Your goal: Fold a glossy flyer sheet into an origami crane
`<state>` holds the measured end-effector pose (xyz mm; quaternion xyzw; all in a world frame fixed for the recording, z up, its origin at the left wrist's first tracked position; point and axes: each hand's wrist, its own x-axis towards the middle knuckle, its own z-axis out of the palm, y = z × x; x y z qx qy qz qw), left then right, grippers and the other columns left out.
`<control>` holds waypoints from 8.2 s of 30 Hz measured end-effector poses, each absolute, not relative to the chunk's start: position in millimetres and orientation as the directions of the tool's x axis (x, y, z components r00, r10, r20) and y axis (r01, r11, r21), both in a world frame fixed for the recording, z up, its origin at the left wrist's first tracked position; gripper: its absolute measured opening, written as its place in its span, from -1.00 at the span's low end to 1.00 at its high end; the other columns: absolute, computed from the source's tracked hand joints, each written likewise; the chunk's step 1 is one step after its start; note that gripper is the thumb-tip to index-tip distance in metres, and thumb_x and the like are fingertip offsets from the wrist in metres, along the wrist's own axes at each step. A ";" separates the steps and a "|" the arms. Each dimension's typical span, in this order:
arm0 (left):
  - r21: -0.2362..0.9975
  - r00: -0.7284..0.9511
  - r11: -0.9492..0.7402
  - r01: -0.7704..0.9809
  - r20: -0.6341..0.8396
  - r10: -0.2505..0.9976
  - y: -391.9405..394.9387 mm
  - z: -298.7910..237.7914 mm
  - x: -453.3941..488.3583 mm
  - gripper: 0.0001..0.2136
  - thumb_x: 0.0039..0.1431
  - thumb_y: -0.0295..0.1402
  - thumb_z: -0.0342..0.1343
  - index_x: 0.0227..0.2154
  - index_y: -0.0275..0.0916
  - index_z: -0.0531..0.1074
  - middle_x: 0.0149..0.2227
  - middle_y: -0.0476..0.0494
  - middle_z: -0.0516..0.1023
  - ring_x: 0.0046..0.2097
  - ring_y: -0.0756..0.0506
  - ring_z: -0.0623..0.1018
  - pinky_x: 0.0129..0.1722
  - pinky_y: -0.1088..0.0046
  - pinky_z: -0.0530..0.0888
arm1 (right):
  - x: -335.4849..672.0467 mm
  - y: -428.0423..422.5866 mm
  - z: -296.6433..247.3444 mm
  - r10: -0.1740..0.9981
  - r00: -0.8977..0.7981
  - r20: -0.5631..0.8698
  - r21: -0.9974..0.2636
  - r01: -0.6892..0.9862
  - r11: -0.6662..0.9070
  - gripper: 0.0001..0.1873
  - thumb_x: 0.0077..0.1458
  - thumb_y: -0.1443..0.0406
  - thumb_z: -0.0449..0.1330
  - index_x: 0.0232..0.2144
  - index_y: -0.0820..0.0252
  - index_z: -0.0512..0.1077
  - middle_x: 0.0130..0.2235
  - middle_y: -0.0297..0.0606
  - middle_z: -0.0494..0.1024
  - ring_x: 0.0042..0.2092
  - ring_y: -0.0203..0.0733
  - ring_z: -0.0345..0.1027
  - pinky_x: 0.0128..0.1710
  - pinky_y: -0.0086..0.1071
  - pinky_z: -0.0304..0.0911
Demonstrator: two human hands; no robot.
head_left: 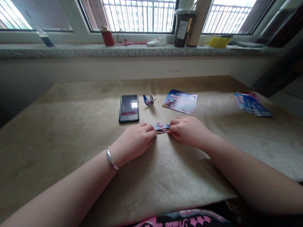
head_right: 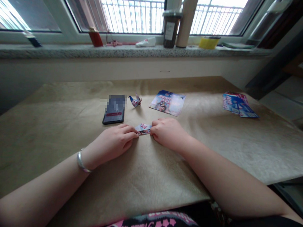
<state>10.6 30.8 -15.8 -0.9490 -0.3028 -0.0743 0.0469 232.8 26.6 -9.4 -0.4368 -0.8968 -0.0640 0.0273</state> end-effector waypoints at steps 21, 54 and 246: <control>0.015 0.799 -0.821 0.570 0.224 0.559 36.4 -25.8 6.1 -0.71 0.22 -0.45 -0.05 -0.02 -0.17 0.38 -0.17 -0.15 0.45 -0.12 -0.10 0.43 -0.11 0.33 0.41 | 232.1 40.3 -34.5 0.772 -0.575 0.272 -0.258 0.729 0.634 -0.75 0.10 0.32 0.10 -0.16 0.20 0.47 -0.10 -0.18 0.53 -0.07 -0.11 0.31 -0.03 -0.25 0.22; 0.142 0.730 -0.774 0.617 0.263 0.631 36.5 -26.3 8.1 -0.75 0.26 -0.31 -0.02 -0.06 -0.23 0.40 -0.09 -0.17 0.48 -0.05 -0.13 0.45 -0.03 0.29 0.42 | 229.2 39.7 -32.6 0.711 -0.643 0.286 -0.198 0.686 0.700 -0.77 0.11 0.31 0.13 -0.17 0.18 0.48 -0.20 -0.17 0.52 -0.10 -0.10 0.28 -0.05 -0.23 0.25; -0.192 0.822 -0.800 0.569 0.092 0.563 29.9 -5.4 4.4 -0.87 0.22 -0.45 -0.03 -0.29 -0.24 0.43 -0.30 -0.11 0.49 -0.31 -0.10 0.44 -0.38 0.36 0.36 | 224.5 28.2 -19.1 0.709 -0.677 0.198 -0.032 0.718 0.695 -0.76 0.14 0.34 0.05 -0.20 0.16 0.49 -0.27 -0.24 0.54 -0.25 -0.20 0.33 -0.29 -0.36 0.12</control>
